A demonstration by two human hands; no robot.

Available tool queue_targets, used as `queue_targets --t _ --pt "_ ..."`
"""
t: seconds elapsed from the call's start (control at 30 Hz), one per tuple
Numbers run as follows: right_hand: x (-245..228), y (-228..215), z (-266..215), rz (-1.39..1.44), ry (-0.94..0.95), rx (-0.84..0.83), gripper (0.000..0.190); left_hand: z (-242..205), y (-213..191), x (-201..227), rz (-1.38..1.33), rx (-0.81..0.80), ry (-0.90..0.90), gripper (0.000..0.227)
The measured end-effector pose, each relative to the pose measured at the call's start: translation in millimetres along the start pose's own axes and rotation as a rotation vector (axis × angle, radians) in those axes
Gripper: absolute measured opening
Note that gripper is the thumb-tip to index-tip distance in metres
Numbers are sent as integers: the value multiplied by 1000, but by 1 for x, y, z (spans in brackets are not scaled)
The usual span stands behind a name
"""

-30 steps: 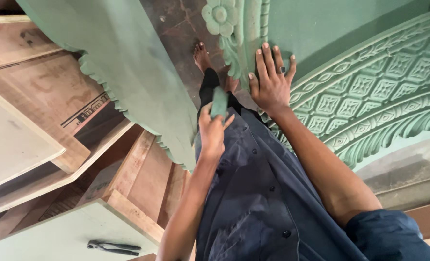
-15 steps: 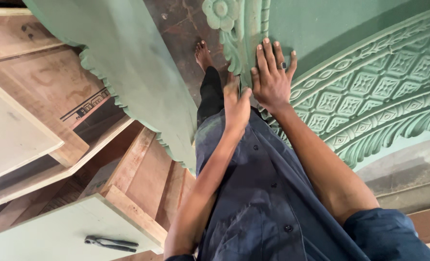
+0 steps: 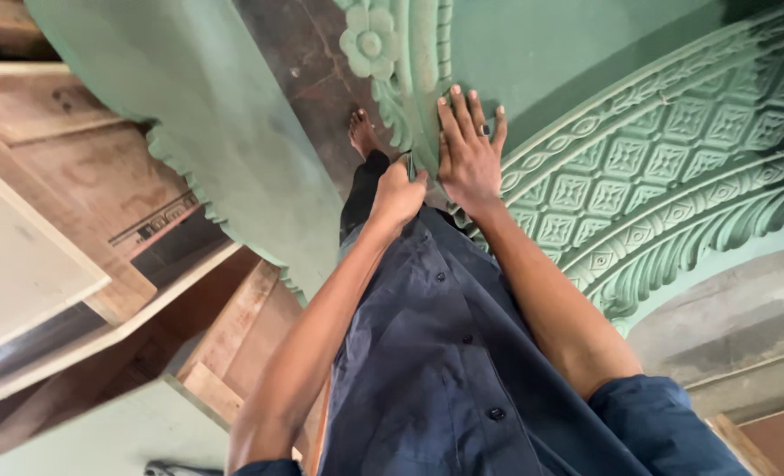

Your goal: The person smooths the surface of a large, light green carved wooden panel using a sanding block. They work along the edges and detailed floral patterns, moving the block back and forth to refine the finish.

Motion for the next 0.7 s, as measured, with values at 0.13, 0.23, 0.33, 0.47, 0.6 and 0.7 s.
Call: queue_targets --t 0.13,0.23,0.33,0.47,0.6,0.7 --pt "0 -2 -4 -21 -17 1 51 -6 4 -7 -96 -42 -27 42" --pt "0 2 0 -13 -10 3 51 -4 5 -5 -83 -34 -50 48" --pt "1 2 -1 -32 -33 7 51 -7 7 -1 -48 -6 -111 44" --pt "-2 5 -5 -36 -17 -6 51 -12 8 -3 -89 -60 -28 48" --pt "5 7 -4 -50 -9 -14 51 -15 18 -3 -200 -63 -21 52" --pt "2 6 0 -45 -14 -11 51 -17 16 -1 -381 -100 -58 58"
Point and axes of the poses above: each hand's wrist, its own z-axis towards the middle knuckle, its own y-axis out of the palm, x = y × z, the point moved 1 cm from there along z, towards the middle knuckle, and after that the axes turned 13 degrees about x, right-handed, at the moved point
